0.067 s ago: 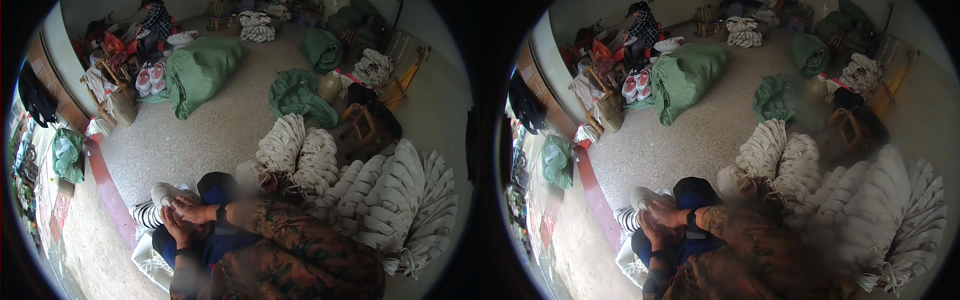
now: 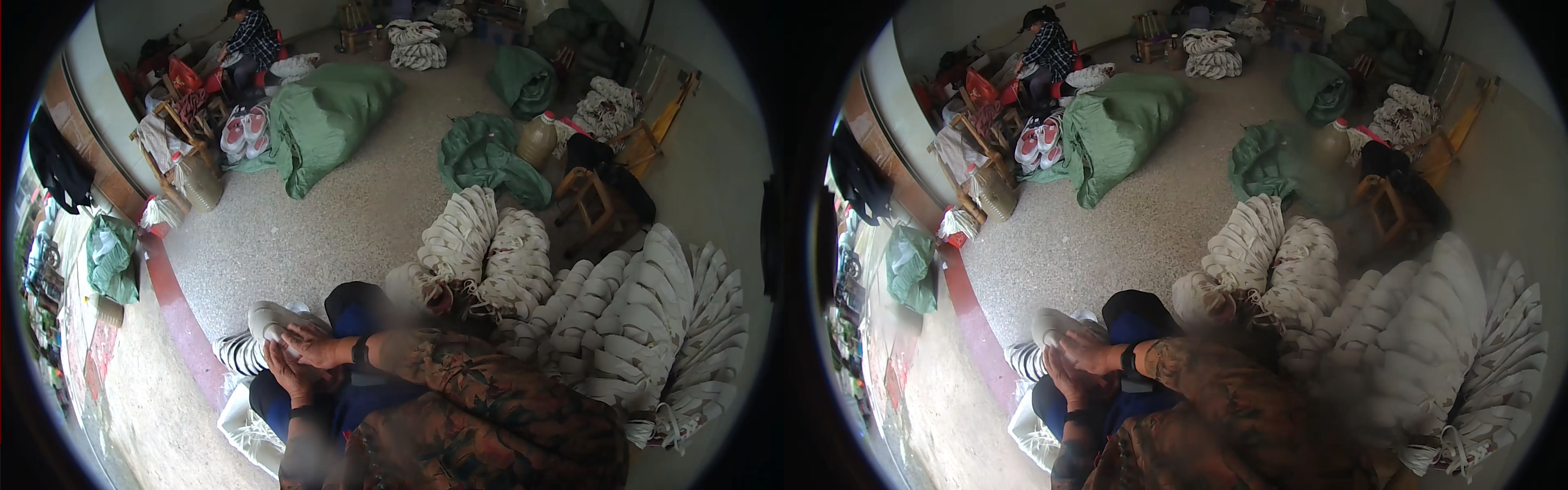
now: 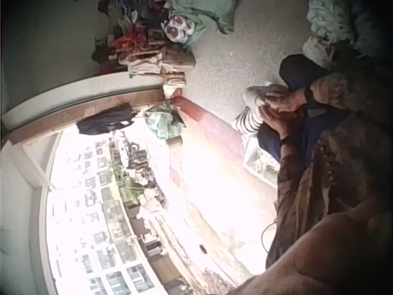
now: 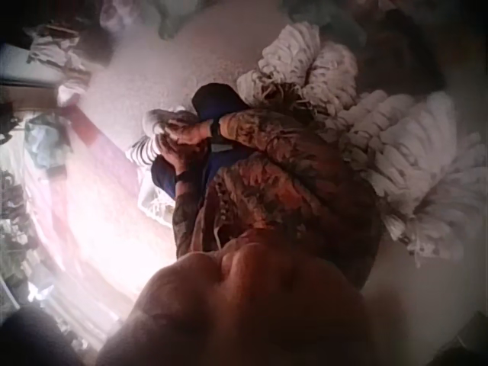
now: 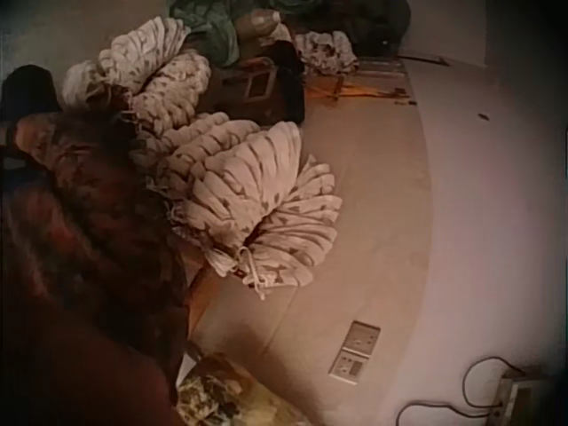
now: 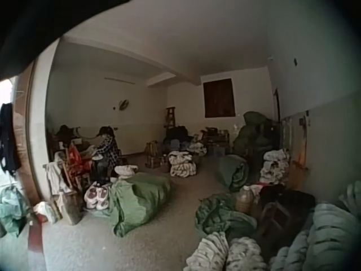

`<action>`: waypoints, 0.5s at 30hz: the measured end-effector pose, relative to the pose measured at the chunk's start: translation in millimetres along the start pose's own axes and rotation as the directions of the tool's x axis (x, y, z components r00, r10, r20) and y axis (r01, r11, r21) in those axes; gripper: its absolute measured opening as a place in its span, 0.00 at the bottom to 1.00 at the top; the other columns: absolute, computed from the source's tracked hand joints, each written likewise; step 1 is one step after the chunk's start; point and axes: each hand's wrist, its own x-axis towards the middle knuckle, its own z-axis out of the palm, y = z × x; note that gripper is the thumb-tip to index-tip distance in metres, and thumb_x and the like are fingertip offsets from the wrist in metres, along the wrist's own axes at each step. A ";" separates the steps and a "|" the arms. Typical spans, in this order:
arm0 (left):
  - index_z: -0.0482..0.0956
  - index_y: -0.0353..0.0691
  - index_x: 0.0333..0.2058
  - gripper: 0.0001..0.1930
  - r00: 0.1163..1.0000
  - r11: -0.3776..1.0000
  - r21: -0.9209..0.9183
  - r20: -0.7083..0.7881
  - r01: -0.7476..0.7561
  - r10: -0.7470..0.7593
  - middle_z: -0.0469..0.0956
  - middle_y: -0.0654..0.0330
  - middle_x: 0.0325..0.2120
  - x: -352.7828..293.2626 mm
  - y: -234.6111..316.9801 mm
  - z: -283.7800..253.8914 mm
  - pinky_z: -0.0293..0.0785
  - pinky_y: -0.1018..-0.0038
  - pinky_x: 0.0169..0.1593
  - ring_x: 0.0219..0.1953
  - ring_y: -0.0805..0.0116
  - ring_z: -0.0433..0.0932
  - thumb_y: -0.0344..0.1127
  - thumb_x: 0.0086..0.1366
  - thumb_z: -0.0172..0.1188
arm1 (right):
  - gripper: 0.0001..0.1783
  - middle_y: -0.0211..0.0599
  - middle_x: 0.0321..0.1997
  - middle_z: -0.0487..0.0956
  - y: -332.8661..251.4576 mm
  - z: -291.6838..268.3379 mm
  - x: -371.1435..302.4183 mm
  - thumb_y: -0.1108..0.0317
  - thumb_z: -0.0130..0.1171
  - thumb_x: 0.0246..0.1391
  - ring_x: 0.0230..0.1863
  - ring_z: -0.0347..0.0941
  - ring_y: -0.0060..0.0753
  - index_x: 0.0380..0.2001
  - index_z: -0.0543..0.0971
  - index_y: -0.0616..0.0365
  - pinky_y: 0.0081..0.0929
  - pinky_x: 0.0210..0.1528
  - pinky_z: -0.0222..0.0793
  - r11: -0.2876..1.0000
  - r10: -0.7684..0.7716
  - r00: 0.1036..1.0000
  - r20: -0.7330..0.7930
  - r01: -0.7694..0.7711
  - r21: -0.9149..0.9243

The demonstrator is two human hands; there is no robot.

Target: Thread laces through the eyelets of shoe uppers during assembly.

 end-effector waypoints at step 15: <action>0.65 0.34 0.55 0.20 0.995 0.989 -0.110 -0.015 0.096 -0.098 0.61 0.46 0.58 -17.5 -11.7 -0.3 0.56 0.65 0.63 0.60 0.52 0.61 0.38 0.68 0.45 | 0.40 0.61 0.65 0.52 -19.1 -8.2 -10.8 0.60 0.60 0.47 0.67 0.46 0.59 0.61 0.56 0.63 0.51 0.65 0.41 0.997 -0.075 0.995 -0.070 0.074 -0.008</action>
